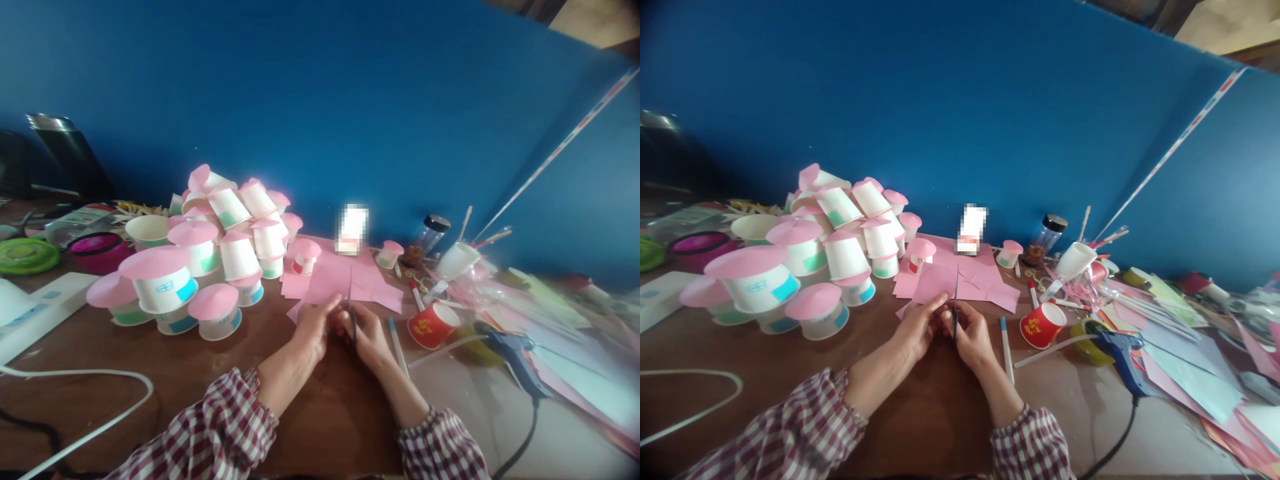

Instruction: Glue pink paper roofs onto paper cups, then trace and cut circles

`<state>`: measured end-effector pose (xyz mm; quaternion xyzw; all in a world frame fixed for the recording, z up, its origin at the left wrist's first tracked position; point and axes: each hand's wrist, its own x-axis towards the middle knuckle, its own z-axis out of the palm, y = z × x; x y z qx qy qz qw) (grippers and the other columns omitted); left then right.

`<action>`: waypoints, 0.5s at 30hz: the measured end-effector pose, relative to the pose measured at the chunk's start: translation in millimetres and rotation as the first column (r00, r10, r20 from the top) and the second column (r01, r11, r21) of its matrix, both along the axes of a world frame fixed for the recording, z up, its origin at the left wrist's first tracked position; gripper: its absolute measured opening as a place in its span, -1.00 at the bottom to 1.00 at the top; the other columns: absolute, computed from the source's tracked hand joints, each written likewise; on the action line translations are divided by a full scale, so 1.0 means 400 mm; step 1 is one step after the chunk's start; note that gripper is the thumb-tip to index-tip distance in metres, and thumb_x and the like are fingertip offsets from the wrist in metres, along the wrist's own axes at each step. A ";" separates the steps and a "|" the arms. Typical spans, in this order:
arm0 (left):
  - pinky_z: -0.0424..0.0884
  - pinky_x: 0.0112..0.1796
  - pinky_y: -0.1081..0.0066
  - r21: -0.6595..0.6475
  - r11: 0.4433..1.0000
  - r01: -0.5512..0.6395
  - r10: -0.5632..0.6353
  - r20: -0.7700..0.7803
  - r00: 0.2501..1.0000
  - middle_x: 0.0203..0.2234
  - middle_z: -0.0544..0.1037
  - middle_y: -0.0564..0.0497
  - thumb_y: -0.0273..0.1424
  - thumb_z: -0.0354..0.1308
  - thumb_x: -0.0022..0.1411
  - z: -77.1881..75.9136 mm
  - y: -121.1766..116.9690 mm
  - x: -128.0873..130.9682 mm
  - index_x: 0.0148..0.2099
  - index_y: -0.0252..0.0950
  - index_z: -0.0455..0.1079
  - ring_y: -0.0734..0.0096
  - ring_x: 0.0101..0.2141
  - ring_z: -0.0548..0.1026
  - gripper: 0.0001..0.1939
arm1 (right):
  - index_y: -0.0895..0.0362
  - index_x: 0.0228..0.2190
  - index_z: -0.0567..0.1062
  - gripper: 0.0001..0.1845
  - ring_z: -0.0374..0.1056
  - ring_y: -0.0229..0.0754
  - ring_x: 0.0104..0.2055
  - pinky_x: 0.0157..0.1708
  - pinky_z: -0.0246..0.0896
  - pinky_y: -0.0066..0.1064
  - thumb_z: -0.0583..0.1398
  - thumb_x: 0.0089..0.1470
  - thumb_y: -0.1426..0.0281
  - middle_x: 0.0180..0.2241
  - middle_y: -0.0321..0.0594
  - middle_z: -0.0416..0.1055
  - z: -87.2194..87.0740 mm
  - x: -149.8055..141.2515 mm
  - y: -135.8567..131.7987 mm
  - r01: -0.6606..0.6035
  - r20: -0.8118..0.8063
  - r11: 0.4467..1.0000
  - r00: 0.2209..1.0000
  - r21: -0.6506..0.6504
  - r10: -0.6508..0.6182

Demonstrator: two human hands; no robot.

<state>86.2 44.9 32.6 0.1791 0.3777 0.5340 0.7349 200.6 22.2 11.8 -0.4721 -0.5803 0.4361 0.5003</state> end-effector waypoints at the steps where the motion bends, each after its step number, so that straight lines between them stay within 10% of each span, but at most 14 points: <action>1: 0.32 -0.70 0.42 0.001 1.000 0.001 -0.001 0.001 1.000 -0.70 0.44 0.01 -0.34 0.40 -0.20 0.000 0.000 0.000 -0.47 -0.45 0.40 0.43 -0.71 0.39 -0.69 | 0.19 -0.20 0.46 -0.68 0.22 -0.32 -0.55 -0.57 0.17 -0.53 0.25 0.03 0.26 -0.58 -0.34 0.33 0.000 0.001 0.000 -0.001 0.004 1.000 1.000 0.004 0.001; 15: 0.31 -0.70 0.41 0.021 1.000 0.011 -0.011 0.007 1.000 -0.74 0.41 0.03 -0.33 0.38 -0.16 -0.004 0.003 0.000 -0.50 -0.43 0.38 0.41 -0.72 0.38 -0.71 | 0.20 -0.22 0.48 -0.67 0.21 -0.32 -0.58 -0.58 0.15 -0.51 0.22 0.05 0.21 -0.60 -0.35 0.30 0.013 -0.002 -0.003 0.019 0.056 1.000 0.998 0.001 -0.019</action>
